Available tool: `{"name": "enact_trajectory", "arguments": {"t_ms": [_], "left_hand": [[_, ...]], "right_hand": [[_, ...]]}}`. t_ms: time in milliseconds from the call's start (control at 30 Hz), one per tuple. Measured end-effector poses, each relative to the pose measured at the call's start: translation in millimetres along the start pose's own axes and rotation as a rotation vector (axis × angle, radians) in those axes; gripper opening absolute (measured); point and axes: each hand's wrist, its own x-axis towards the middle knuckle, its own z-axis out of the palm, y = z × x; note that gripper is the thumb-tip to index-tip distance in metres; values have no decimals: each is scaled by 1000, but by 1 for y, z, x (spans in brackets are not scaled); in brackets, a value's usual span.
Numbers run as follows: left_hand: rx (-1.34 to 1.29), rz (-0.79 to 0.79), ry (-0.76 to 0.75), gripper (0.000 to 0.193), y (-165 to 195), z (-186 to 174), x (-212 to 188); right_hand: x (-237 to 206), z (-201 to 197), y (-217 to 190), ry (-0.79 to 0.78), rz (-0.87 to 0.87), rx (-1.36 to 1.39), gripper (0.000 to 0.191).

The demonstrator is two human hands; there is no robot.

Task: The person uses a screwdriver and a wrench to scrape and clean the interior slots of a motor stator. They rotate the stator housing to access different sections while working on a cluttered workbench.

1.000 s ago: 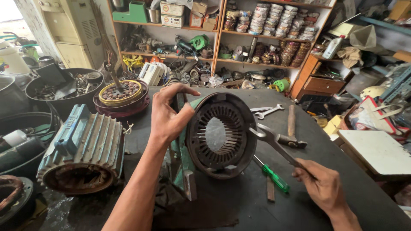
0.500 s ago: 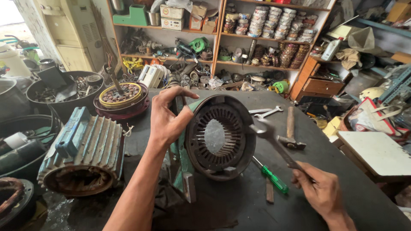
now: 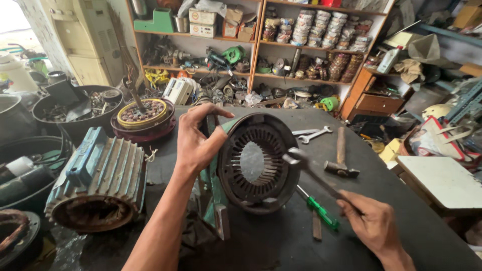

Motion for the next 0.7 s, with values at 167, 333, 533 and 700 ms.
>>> {"name": "enact_trajectory", "arguments": {"t_ms": [167,333,533,700], "left_hand": [[-59,42,6,27,-3,0,1],[20,-3,9,29,-1,1,-1],[-42,-19,10,28,-1,0,2],[-18,12,20,28,-1,1,1]], "right_hand": [[2,6,5,-111,-20,-40,27],[3,7,1,4,6,79,31],[7,5,-10,93,-73,39,26],[9,7,-13,-2,-43,33,30]]}}
